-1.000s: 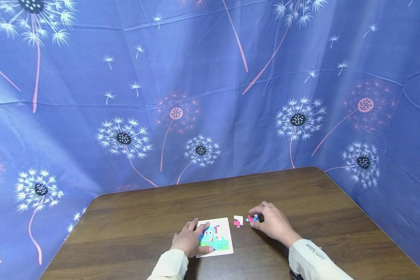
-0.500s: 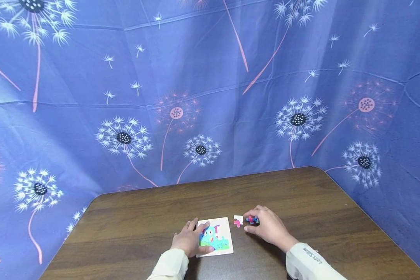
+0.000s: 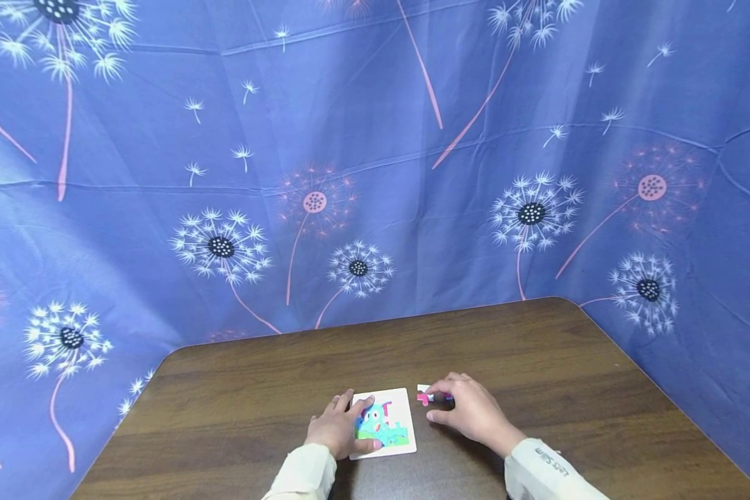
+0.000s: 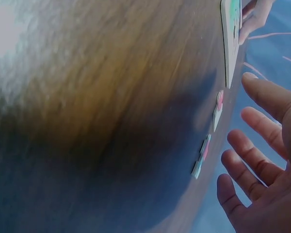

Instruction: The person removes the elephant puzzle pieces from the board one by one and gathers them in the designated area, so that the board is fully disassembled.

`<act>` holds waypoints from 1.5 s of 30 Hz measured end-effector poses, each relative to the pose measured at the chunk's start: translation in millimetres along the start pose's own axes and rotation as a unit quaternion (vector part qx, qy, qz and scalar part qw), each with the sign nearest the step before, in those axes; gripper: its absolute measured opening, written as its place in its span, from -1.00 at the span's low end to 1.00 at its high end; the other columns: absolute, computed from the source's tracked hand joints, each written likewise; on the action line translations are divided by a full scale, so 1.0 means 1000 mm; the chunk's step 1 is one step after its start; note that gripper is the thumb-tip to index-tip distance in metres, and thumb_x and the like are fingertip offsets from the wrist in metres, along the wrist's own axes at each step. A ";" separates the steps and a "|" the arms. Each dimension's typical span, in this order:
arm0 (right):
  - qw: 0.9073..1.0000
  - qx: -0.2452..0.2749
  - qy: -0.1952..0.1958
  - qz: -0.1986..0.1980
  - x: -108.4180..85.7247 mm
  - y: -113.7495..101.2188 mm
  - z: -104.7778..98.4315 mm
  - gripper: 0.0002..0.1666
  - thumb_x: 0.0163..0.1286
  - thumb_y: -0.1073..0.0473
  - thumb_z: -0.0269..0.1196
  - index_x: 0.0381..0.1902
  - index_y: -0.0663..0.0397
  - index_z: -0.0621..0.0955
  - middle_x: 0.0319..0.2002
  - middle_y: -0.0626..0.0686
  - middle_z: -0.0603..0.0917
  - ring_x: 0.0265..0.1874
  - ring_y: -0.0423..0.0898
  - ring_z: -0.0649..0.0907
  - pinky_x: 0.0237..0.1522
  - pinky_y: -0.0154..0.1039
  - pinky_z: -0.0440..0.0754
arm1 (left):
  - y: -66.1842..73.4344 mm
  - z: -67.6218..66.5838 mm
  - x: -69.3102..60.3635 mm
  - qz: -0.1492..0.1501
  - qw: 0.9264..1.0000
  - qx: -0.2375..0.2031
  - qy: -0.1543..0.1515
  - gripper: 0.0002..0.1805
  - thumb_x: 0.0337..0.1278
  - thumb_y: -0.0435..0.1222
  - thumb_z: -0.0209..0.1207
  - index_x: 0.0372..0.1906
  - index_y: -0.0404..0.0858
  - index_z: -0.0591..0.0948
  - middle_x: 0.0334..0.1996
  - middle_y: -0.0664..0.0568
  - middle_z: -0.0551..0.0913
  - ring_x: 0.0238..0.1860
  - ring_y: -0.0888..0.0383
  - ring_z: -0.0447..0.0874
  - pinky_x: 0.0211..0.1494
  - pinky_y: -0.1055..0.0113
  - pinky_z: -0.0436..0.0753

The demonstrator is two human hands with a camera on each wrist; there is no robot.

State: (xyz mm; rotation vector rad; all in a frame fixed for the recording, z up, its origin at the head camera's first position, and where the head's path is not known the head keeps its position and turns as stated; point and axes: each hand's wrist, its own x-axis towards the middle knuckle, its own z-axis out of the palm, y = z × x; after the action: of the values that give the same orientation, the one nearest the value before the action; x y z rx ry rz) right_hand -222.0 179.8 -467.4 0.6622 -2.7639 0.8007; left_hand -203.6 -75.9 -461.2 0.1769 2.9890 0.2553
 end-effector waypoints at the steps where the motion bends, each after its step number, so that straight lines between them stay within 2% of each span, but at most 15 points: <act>1: 1.000 0.002 -0.001 -0.003 0.000 -0.001 0.001 -0.60 0.07 0.01 0.59 -0.12 -0.09 0.76 -0.25 -0.20 0.66 -0.24 -0.13 0.63 -0.23 -0.14 0.62 | 0.000 0.000 0.000 0.000 1.000 0.000 -0.001 -0.13 -0.11 0.23 0.45 0.41 0.20 0.47 0.43 -0.03 0.38 0.43 -0.12 0.36 0.25 -0.38 0.46; 6: 1.000 0.016 -0.012 -0.005 0.001 -0.005 0.004 -0.62 0.09 0.02 0.58 -0.10 -0.10 0.78 -0.26 -0.21 0.65 -0.27 -0.21 0.59 -0.29 -0.24 0.58 | -0.001 -0.001 0.000 0.001 1.000 0.002 0.000 -0.13 -0.11 0.23 0.46 0.41 0.19 0.48 0.42 -0.03 0.39 0.42 -0.12 0.37 0.25 -0.39 0.46; 11: 0.999 0.025 -0.020 -0.020 0.000 -0.009 0.007 -0.62 0.11 0.01 0.57 -0.09 -0.10 0.78 -0.22 -0.21 0.67 -0.23 -0.18 0.63 -0.25 -0.22 0.63 | 0.000 -0.002 0.000 0.000 1.000 0.001 0.000 -0.13 -0.11 0.23 0.45 0.41 0.19 0.48 0.43 -0.03 0.39 0.43 -0.13 0.37 0.25 -0.39 0.45; 19: 0.999 0.027 -0.012 -0.041 -0.001 -0.013 0.012 -0.62 0.09 0.00 0.58 -0.12 -0.09 0.77 -0.27 -0.23 0.63 -0.24 -0.18 0.62 -0.24 -0.19 0.62 | 0.001 -0.003 -0.001 -0.003 1.000 0.000 -0.001 -0.13 -0.11 0.22 0.46 0.41 0.18 0.48 0.43 -0.03 0.38 0.43 -0.13 0.36 0.26 -0.39 0.44; 25: 0.999 0.013 -0.020 -0.040 -0.001 -0.017 0.015 -0.63 0.08 0.00 0.59 -0.14 -0.13 0.77 -0.24 -0.21 0.65 -0.20 -0.15 0.64 -0.14 -0.01 0.66 | 0.002 -0.003 -0.001 -0.005 1.000 0.001 -0.003 -0.14 -0.10 0.22 0.46 0.41 0.18 0.48 0.43 -0.03 0.38 0.43 -0.12 0.36 0.26 -0.40 0.44; 27: 0.999 0.011 -0.021 -0.039 -0.001 -0.019 0.017 -0.63 0.08 -0.02 0.59 -0.14 -0.15 0.78 -0.20 -0.18 0.67 -0.16 -0.08 0.66 -0.14 0.02 0.66 | 0.002 -0.004 -0.002 -0.006 1.000 0.001 -0.004 -0.14 -0.10 0.22 0.46 0.40 0.18 0.48 0.43 -0.03 0.38 0.43 -0.12 0.36 0.26 -0.40 0.44; 32: 0.999 0.022 -0.027 -0.040 -0.002 -0.022 0.019 -0.64 0.07 -0.01 0.59 -0.14 -0.15 0.78 -0.12 -0.06 0.72 0.01 0.17 0.68 0.07 0.28 0.60 | 0.002 -0.004 -0.001 -0.007 1.000 0.001 -0.006 -0.14 -0.10 0.22 0.46 0.41 0.19 0.48 0.43 -0.03 0.38 0.43 -0.12 0.36 0.26 -0.40 0.44; 36: 0.998 0.027 -0.034 -0.044 -0.003 -0.023 0.020 -0.66 0.08 -0.02 0.58 -0.17 -0.17 0.77 -0.13 -0.11 0.72 -0.06 0.01 0.69 0.00 0.12 0.66 | 0.001 -0.003 0.000 -0.007 1.000 0.000 -0.007 -0.13 -0.10 0.23 0.46 0.41 0.19 0.48 0.43 -0.03 0.38 0.44 -0.13 0.36 0.26 -0.40 0.44; 38: 0.998 0.026 -0.040 -0.044 -0.004 -0.024 0.021 -0.67 0.09 -0.05 0.57 -0.17 -0.19 0.77 -0.12 -0.11 0.71 -0.12 -0.05 0.68 -0.13 0.01 0.68 | 0.001 -0.002 0.000 -0.006 1.000 0.000 -0.007 -0.13 -0.11 0.23 0.46 0.41 0.19 0.48 0.44 -0.04 0.38 0.44 -0.13 0.35 0.26 -0.40 0.44; 41: 0.997 0.041 -0.048 -0.042 -0.004 -0.026 0.022 -0.68 0.10 -0.06 0.57 -0.18 -0.17 0.77 -0.07 -0.01 0.73 0.00 0.10 0.69 -0.06 0.11 0.68 | 0.001 -0.002 0.000 -0.006 1.000 0.003 -0.007 -0.13 -0.11 0.24 0.45 0.41 0.20 0.47 0.43 -0.03 0.38 0.44 -0.13 0.35 0.26 -0.40 0.44; 45: 0.996 0.055 -0.054 -0.039 -0.004 -0.029 0.024 -0.67 0.09 -0.04 0.57 -0.19 -0.14 0.77 -0.03 0.08 0.75 0.15 0.29 0.62 0.07 0.31 0.59 | 0.001 -0.001 0.001 -0.007 1.000 0.009 -0.007 -0.14 -0.10 0.25 0.44 0.41 0.22 0.47 0.43 -0.02 0.38 0.44 -0.12 0.36 0.25 -0.39 0.45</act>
State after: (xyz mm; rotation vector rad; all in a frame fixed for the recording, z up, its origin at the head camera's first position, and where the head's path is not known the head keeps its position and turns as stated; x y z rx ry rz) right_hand -206.0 146.5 -475.3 0.8518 -2.7846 0.9321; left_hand -204.3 -74.7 -460.5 0.1591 2.9783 0.2245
